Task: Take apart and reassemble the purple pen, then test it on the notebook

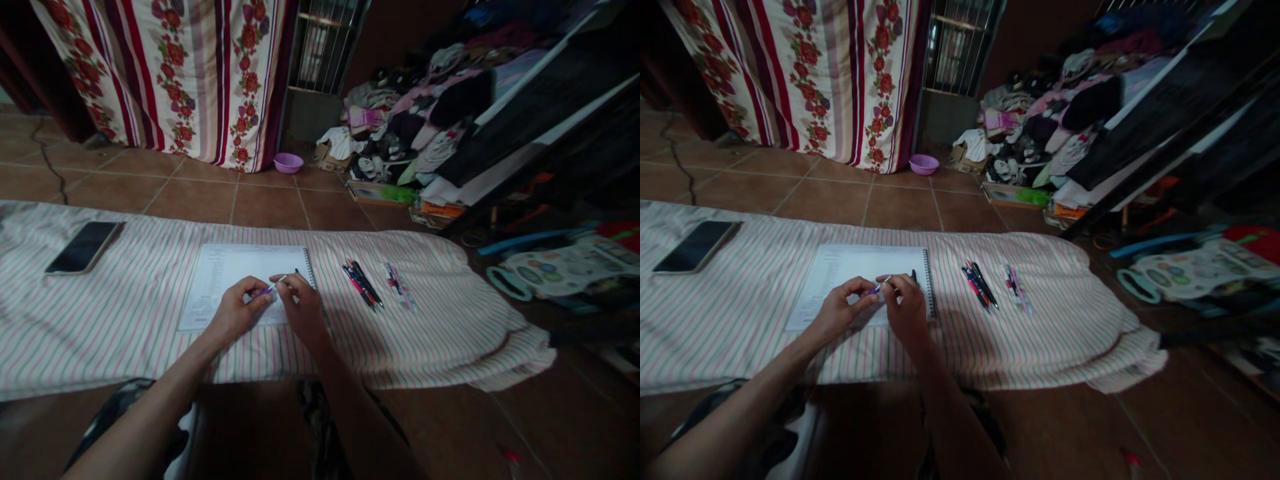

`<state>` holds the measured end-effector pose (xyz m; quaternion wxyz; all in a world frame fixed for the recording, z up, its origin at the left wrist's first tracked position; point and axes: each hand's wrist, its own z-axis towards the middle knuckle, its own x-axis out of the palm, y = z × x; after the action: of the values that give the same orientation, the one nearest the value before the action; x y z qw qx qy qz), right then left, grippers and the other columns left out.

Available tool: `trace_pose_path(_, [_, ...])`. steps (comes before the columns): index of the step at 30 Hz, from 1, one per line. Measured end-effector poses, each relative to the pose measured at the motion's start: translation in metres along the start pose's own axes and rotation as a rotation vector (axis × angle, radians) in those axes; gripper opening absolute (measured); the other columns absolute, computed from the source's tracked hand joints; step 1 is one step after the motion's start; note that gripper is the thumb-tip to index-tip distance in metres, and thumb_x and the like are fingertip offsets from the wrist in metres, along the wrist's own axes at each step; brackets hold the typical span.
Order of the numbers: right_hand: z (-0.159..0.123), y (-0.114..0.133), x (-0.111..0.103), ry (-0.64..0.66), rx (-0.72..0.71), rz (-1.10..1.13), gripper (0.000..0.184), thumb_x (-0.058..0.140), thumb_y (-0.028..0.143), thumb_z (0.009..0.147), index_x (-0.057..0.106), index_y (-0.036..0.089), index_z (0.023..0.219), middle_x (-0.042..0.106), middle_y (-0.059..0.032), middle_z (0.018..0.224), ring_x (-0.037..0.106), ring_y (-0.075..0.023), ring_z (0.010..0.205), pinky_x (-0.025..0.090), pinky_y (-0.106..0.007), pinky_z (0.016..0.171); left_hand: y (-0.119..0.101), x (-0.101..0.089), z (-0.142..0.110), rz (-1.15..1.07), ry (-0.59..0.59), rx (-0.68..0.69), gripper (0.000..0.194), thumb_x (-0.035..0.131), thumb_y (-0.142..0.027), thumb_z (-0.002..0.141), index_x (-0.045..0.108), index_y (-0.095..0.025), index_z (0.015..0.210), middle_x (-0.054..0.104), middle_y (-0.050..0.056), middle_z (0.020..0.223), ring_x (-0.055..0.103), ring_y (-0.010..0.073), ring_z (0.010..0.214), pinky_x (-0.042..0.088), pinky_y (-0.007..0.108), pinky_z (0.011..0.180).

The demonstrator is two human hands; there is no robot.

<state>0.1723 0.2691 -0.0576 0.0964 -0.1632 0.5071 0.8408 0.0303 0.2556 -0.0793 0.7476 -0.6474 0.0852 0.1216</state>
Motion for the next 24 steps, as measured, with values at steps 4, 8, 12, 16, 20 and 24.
trace_pose_path(4, [-0.001, -0.003, 0.0, 0.023, 0.052, 0.045, 0.017, 0.047, 0.023, 0.083, 0.062, 0.019, 0.089, 0.067, -0.0071, 0.092, 0.062, -0.0145, 0.081, 0.051, -0.026, 0.068, 0.001, 0.0, 0.0, -0.013, 0.028, 0.013, 0.01, 0.06, -0.028, 0.074, 0.063, -0.018, 0.077, 0.059, -0.001, 0.07, 0.052, 0.0149, 0.07, 0.04, 0.027, 0.07])
trace_pose_path(8, [-0.003, -0.011, 0.003, 0.098, 0.164, 0.116, 0.048, 0.057, 0.03, 0.074, 0.05, 0.017, 0.12, 0.064, -0.01, 0.102, 0.06, -0.0184, 0.091, 0.053, -0.03, 0.07, 0.001, -0.002, 0.002, -0.059, 0.022, -0.011, 0.014, 0.06, -0.031, 0.073, 0.063, -0.018, 0.078, 0.061, 0.0, 0.072, 0.054, 0.0158, 0.072, 0.042, 0.028, 0.071])
trace_pose_path(12, [-0.006, -0.016, 0.003, 0.099, 0.228, 0.152, 0.051, 0.059, 0.031, 0.072, 0.05, 0.02, 0.12, 0.064, -0.0093, 0.106, 0.059, -0.02, 0.096, 0.053, -0.032, 0.072, -0.004, -0.01, -0.001, -0.113, -0.049, -0.065, 0.016, 0.062, -0.033, 0.07, 0.063, -0.018, 0.075, 0.061, 0.0, 0.068, 0.054, 0.016, 0.068, 0.043, 0.027, 0.066])
trace_pose_path(16, [-0.009, -0.012, 0.004, 0.083, 0.276, 0.213, 0.037, 0.056, 0.033, 0.075, 0.059, 0.018, 0.109, 0.068, -0.0098, 0.101, 0.063, -0.0196, 0.09, 0.053, -0.031, 0.069, -0.018, -0.025, -0.012, -0.132, -0.055, -0.048, 0.023, 0.06, -0.039, 0.074, 0.066, -0.018, 0.08, 0.064, 0.003, 0.075, 0.056, 0.0175, 0.07, 0.043, 0.025, 0.06])
trace_pose_path(20, [-0.014, 0.007, 0.009, 0.007, 0.327, 0.273, 0.032, 0.056, 0.043, 0.076, 0.066, 0.017, 0.094, 0.071, -0.009, 0.087, 0.065, -0.0201, 0.082, 0.052, -0.032, 0.064, -0.037, -0.039, -0.034, -0.169, -0.044, 0.01, 0.029, 0.058, -0.046, 0.075, 0.067, -0.018, 0.082, 0.064, 0.005, 0.078, 0.058, 0.0202, 0.077, 0.045, 0.028, 0.066])
trace_pose_path(24, [-0.032, 0.043, 0.007, 0.004, 0.325, 0.349, 0.038, 0.061, 0.05, 0.071, 0.067, 0.017, 0.09, 0.071, -0.009, 0.082, 0.065, -0.0216, 0.079, 0.051, -0.033, 0.064, -0.058, -0.049, -0.068, -0.256, -0.064, 0.014, 0.036, 0.058, -0.051, 0.074, 0.067, -0.017, 0.083, 0.062, 0.004, 0.073, 0.058, 0.0196, 0.075, 0.044, 0.03, 0.073])
